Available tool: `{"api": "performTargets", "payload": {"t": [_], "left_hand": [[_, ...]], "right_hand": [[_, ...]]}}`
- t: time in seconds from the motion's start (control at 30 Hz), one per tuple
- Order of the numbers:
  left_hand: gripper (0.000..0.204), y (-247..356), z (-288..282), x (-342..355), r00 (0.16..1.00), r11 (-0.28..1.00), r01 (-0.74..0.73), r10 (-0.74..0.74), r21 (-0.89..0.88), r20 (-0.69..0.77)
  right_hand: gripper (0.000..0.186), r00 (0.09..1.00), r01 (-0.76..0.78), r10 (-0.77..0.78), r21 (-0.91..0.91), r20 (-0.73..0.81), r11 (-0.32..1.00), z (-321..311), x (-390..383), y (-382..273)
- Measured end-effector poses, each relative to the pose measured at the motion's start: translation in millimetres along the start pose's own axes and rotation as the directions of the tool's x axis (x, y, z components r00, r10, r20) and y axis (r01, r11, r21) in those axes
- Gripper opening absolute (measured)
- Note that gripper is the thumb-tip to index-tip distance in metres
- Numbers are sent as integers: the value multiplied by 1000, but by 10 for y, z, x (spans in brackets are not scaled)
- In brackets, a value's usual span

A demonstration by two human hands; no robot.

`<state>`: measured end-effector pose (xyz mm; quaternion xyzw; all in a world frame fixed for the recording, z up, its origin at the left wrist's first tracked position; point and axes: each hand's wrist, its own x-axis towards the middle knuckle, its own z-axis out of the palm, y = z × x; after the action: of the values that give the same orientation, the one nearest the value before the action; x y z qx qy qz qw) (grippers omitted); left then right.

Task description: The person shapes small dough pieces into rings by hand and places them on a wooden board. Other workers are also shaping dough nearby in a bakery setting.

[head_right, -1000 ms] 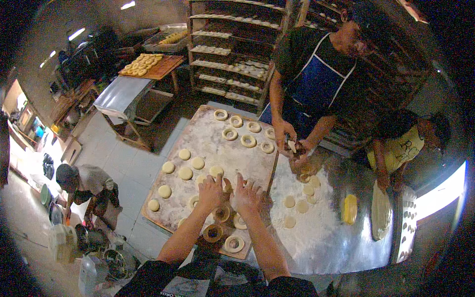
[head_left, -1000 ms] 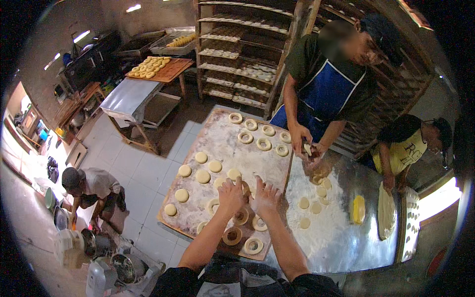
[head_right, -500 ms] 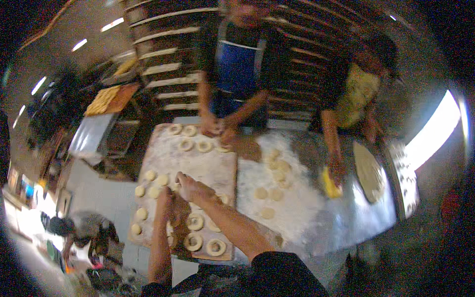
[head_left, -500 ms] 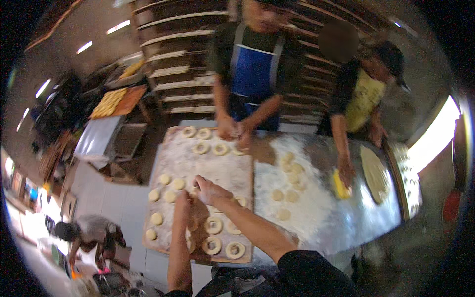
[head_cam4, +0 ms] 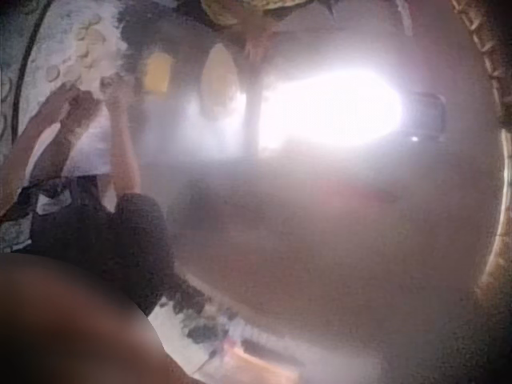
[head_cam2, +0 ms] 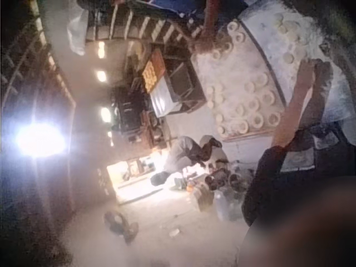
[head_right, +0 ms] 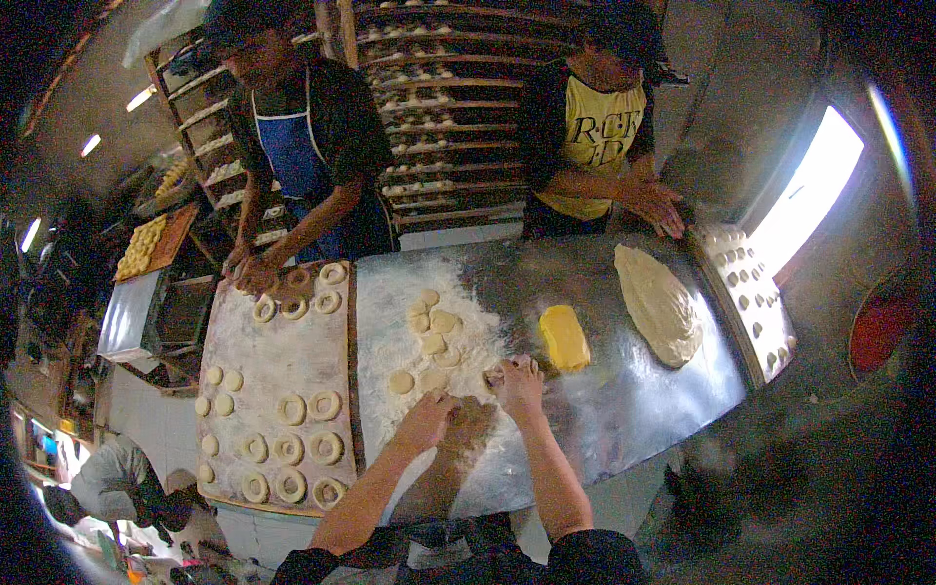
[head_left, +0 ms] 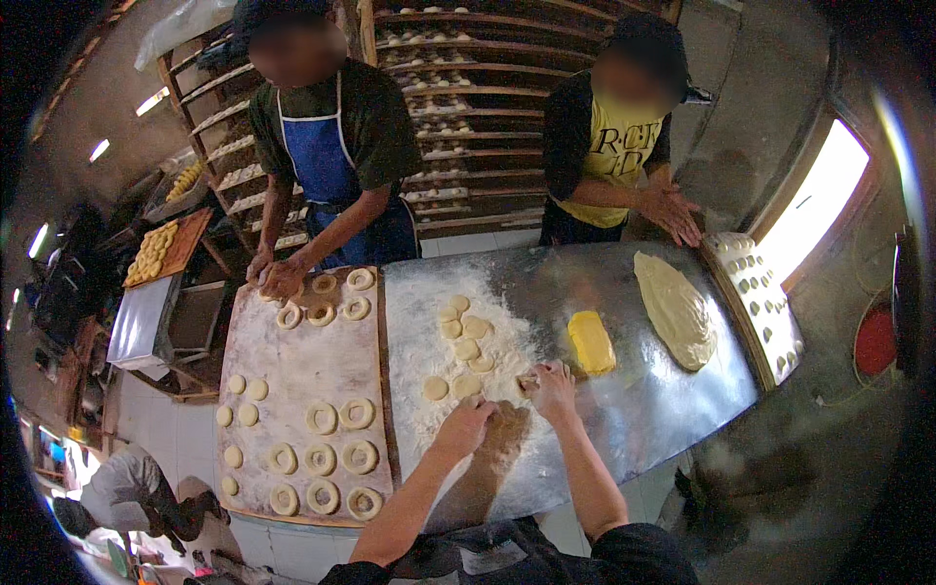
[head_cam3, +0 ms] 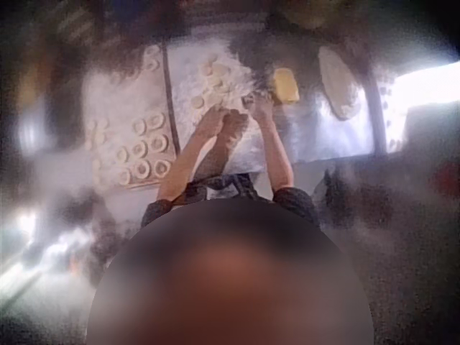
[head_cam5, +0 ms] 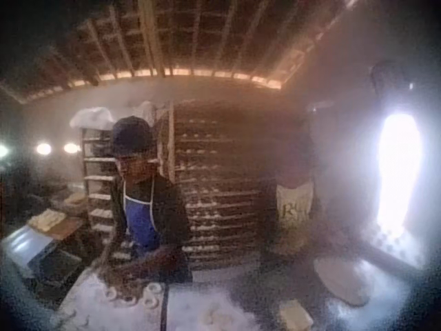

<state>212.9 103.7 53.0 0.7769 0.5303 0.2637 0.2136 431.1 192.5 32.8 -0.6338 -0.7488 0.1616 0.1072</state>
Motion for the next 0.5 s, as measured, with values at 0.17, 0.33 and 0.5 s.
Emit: {"api": "performTargets", "payload": {"t": [0.17,0.33,0.5], "left_hand": [[33,264,279,50,959,940,175,-96,292,-267],[33,409,299,253,868,868,475,-489,-146,-82],[29,651,72,271,825,721,449,-562,-527,-66]], "right_hand": [[47,982,184,-179,-105,57,977,44,68,89],[36,916,126,-301,522,266,844,-129,94,102],[44,924,25,-316,793,214,608,-445,-56,19]]}}
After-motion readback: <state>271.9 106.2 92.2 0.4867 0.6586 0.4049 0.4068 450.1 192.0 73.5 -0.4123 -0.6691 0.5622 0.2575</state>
